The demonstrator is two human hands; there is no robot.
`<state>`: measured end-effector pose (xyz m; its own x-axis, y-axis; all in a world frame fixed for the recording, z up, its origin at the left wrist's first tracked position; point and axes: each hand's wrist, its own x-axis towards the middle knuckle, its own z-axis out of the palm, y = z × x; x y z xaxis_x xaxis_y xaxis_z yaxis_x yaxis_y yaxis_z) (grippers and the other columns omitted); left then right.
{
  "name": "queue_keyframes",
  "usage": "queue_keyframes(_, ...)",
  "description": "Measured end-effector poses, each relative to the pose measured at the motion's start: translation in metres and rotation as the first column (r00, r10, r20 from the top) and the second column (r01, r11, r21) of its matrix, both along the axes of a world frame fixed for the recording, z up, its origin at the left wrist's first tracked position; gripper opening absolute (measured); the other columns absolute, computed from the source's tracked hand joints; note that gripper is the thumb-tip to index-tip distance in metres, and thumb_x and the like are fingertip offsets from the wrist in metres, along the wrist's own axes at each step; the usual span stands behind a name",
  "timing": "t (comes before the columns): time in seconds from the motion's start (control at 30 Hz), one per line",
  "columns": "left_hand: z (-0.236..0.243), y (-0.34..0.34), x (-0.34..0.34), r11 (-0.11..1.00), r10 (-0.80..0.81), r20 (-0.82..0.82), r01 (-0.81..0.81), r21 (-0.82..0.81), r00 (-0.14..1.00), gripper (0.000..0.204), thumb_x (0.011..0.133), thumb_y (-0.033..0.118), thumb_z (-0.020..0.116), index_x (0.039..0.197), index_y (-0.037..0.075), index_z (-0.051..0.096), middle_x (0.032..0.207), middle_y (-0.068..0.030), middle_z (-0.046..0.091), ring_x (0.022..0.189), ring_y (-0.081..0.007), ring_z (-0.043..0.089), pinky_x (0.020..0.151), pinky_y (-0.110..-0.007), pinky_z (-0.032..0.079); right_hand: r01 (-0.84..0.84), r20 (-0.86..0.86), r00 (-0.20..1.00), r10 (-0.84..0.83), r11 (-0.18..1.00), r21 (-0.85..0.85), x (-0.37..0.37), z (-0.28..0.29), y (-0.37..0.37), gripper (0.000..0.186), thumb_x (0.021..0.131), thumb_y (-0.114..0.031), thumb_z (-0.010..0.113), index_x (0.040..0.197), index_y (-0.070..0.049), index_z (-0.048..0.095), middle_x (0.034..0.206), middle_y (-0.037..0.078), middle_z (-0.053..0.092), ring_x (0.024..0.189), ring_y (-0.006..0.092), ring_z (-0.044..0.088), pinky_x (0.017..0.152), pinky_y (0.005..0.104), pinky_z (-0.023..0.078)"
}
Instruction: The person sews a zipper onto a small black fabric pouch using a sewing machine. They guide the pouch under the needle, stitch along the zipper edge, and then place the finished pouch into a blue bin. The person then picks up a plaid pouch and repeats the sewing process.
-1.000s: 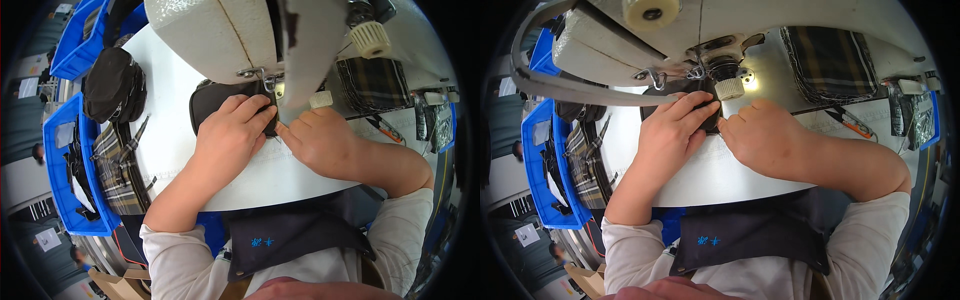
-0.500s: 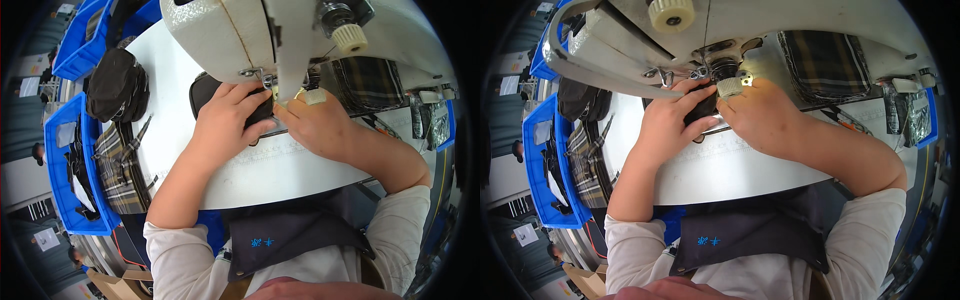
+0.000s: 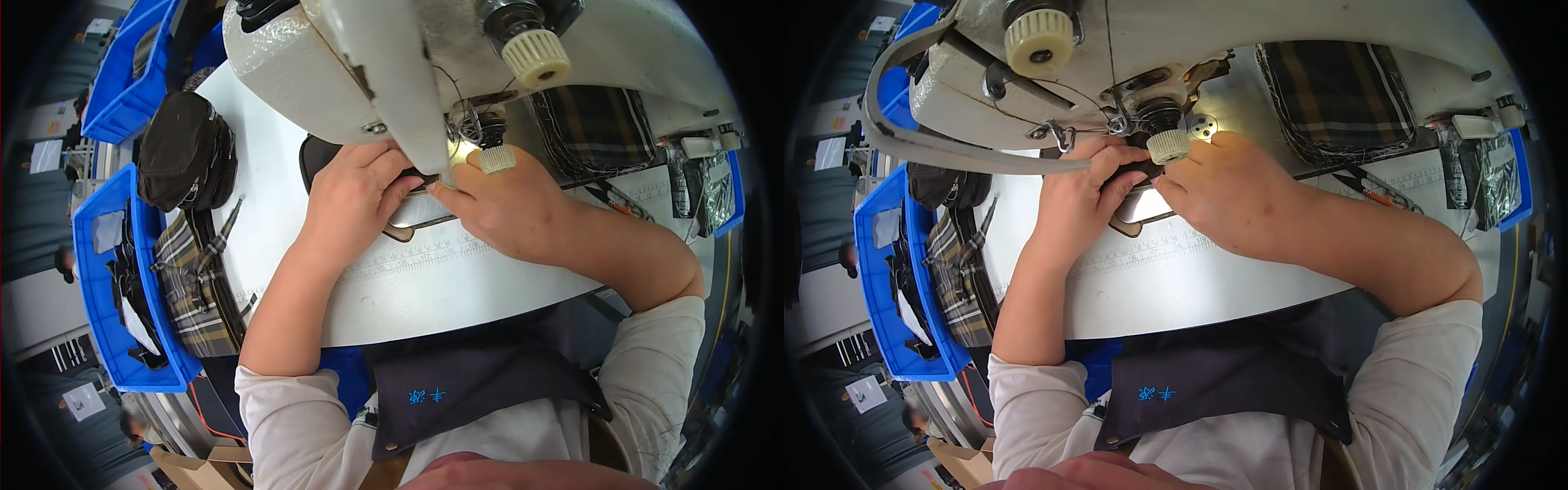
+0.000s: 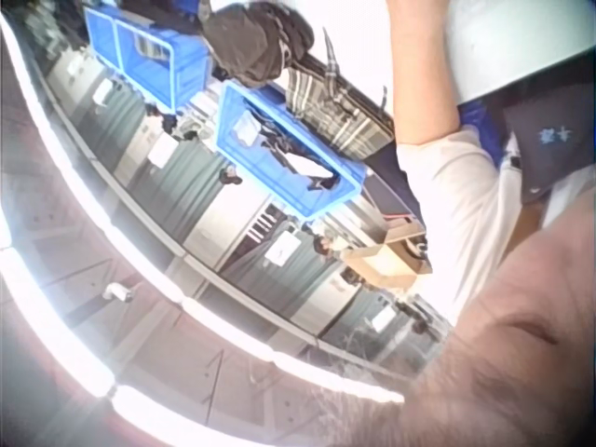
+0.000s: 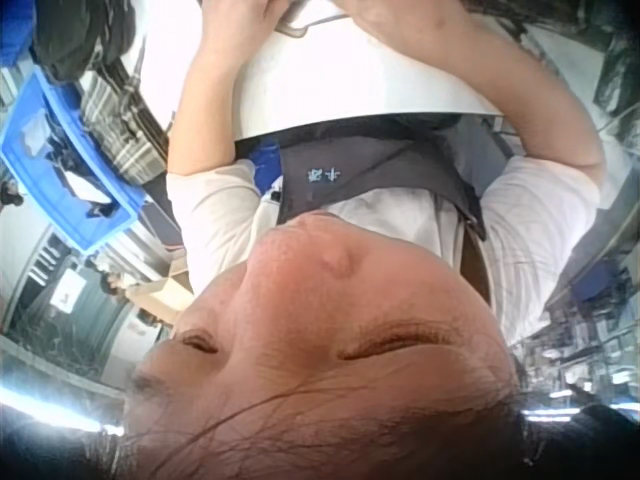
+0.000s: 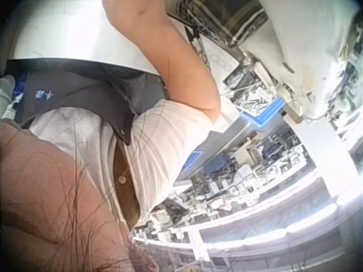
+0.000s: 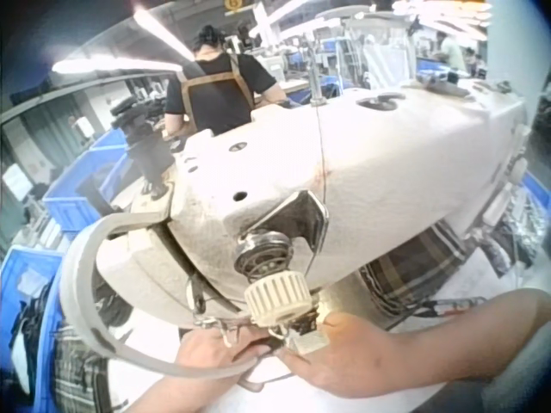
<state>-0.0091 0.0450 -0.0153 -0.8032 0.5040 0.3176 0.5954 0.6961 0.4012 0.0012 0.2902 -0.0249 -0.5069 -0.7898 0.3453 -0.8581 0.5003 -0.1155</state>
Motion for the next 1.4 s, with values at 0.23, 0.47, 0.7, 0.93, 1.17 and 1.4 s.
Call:
queue_keyframes(0.23,0.001,-0.001,-0.003,0.999,-0.011,0.011,0.010,0.035,1.000,0.021,0.087,0.011,0.082,0.107,0.008,0.080,0.101,-0.0087,0.074,0.087,-0.0304,0.072,0.076,-0.039,0.057,0.018,-0.013,1.000,-0.017,1.000,0.009,0.002,0.000,0.000,0.031,0.092,-0.014,0.069,0.121,-0.005,0.076,0.091,0.003,0.064,0.092,0.0229,0.064,0.083,0.0369,0.051)
queue_keyframes(0.47,0.001,0.001,0.000,0.999,0.018,0.037,-0.019,0.039,0.999,0.021,0.087,0.011,0.082,0.107,0.010,0.080,0.102,-0.0073,0.074,0.088,-0.0305,0.071,0.077,-0.039,0.057,0.001,-0.074,0.997,-0.006,0.997,-0.071,0.001,0.000,-0.005,0.020,0.095,-0.010,0.067,0.110,-0.002,0.077,0.093,0.005,0.067,0.087,0.0224,0.065,0.080,0.0375,0.049)
queue_keyframes(0.7,0.001,0.002,-0.002,0.998,0.056,0.007,-0.056,-0.010,0.998,0.022,0.090,0.016,0.079,0.112,0.012,0.080,0.102,-0.0065,0.075,0.090,-0.0286,0.071,0.077,-0.039,0.056,0.039,-0.022,0.999,-0.040,0.998,-0.055,0.000,-0.001,-0.006,0.022,0.094,-0.007,0.065,0.113,-0.002,0.075,0.093,0.007,0.069,0.086,0.0254,0.067,0.085,0.0401,0.050)
queue_keyframes(0.93,-0.009,0.001,-0.008,0.997,0.081,-0.058,-0.081,-0.010,0.995,0.027,0.092,0.019,0.078,0.118,0.013,0.079,0.098,-0.0057,0.075,0.084,-0.0294,0.070,0.075,-0.040,0.055,0.079,0.001,0.997,-0.079,0.997,-0.023,-0.006,-0.006,-0.004,0.040,0.090,-0.004,0.065,0.129,-0.001,0.071,0.085,0.006,0.071,0.094,0.0309,0.068,0.105,0.0451,0.049)
queue_keyframes(1.17,-0.004,-0.002,-0.012,0.998,-0.020,-0.048,0.023,0.056,0.999,0.025,0.091,0.011,0.079,0.116,0.014,0.080,0.093,-0.0056,0.075,0.073,-0.0273,0.067,0.067,-0.038,0.052,0.074,0.006,0.997,-0.074,0.997,-0.012,-0.006,-0.007,-0.003,0.042,0.088,-0.007,0.067,0.130,-0.002,0.071,0.082,0.006,0.071,0.095,0.0302,0.069,0.101,0.0431,0.050)
queue_keyframes(1.4,-0.008,-0.001,-0.017,0.998,0.004,-0.009,-0.003,0.060,1.000,0.019,0.089,0.009,0.081,0.108,0.012,0.082,0.086,-0.0056,0.076,0.070,-0.0247,0.067,0.065,-0.035,0.053,0.095,0.007,0.995,-0.095,0.995,0.032,-0.005,-0.002,-0.004,0.043,0.086,-0.010,0.070,0.128,-0.003,0.072,0.084,0.004,0.071,0.094,0.0274,0.068,0.093,0.0406,0.051)
